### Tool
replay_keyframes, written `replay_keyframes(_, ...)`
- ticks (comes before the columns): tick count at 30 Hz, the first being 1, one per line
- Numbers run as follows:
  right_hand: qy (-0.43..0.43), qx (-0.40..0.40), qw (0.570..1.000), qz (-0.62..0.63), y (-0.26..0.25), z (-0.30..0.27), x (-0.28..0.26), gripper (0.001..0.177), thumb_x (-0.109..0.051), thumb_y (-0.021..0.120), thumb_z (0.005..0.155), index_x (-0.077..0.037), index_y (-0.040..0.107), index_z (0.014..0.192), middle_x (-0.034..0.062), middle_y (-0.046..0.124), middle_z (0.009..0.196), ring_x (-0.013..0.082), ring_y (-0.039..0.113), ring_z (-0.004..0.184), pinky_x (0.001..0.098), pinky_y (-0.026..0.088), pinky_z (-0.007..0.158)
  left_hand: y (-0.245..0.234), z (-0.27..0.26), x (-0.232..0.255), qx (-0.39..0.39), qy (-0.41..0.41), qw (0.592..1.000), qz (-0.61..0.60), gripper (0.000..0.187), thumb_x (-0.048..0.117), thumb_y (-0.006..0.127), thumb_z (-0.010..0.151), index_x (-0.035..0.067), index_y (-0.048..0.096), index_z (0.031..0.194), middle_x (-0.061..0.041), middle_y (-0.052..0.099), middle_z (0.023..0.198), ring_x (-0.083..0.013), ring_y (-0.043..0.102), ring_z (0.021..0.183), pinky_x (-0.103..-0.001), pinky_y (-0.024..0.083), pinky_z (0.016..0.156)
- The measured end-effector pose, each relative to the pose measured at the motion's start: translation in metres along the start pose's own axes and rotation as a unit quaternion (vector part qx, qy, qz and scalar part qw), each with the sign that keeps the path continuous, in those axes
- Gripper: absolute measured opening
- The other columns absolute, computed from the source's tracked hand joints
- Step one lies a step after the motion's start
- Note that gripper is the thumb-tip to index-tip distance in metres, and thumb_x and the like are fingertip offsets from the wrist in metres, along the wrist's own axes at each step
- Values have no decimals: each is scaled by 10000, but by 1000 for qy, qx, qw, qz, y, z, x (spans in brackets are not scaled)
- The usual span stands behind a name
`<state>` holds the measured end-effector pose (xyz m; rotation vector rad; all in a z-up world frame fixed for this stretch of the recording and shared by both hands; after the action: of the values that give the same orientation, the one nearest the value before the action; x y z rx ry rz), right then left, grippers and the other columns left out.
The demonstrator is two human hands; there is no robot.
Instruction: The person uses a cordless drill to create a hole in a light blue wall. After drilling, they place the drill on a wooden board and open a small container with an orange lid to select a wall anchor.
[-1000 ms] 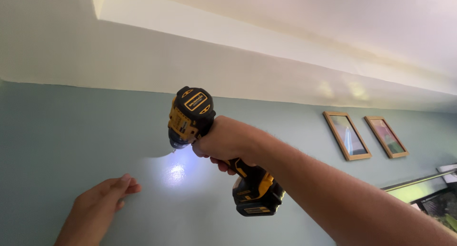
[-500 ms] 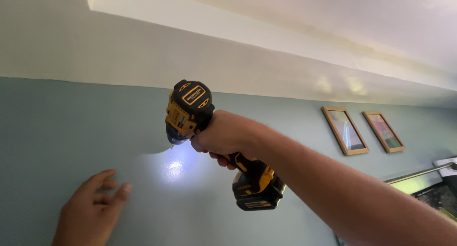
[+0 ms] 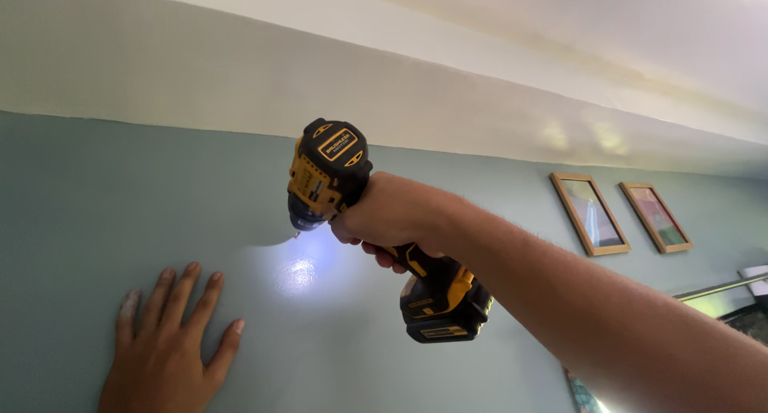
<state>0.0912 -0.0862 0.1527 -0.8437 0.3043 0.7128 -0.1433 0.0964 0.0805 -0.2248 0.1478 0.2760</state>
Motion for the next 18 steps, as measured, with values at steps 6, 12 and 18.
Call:
replay_keyframes(6, 7, 5, 1000, -7, -1, 0, 0, 92, -108, 630, 788, -35, 580, 766, 60, 512, 610, 164, 501, 501, 336, 444, 449, -25, -10, -3, 72, -11, 993, -93, 734, 611, 400, 848, 289, 441, 1506, -52, 367, 1607, -220, 267, 1479, -527, 166, 1227)
replay_keyframes(12, 5, 4, 1000, -2, 1, -1, -2, 89, -98, 624, 785, -24, 576, 770, 62, 515, 619, 168, 501, 508, 340, 438, 446, -32, -18, -4, 129, 12, 982, -139, 709, 567, 456, 870, 210, 505, 1481, -105, 436, 1561, -277, 319, 1446, -547, 201, 1184)
replay_keyframes(18, 4, 9, 1000, -15, 0, -1, -2, 85, -94, 628, 773, -25, 581, 782, 63, 525, 642, 166, 515, 517, 333, 447, 453, -35, -20, -3, 126, 15, 982, -139, 680, 544, 454, 886, 204, 524, 1470, -106, 441, 1516, -274, 330, 1460, -532, 214, 1196)
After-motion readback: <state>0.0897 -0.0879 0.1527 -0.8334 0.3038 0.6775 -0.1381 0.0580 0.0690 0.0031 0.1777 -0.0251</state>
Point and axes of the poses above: each hand's wrist, its own z-axis towards the middle knuckle, its own y-axis out of the palm, x = y × z, the point moved 7 cm from there along z, towards the middle knuckle
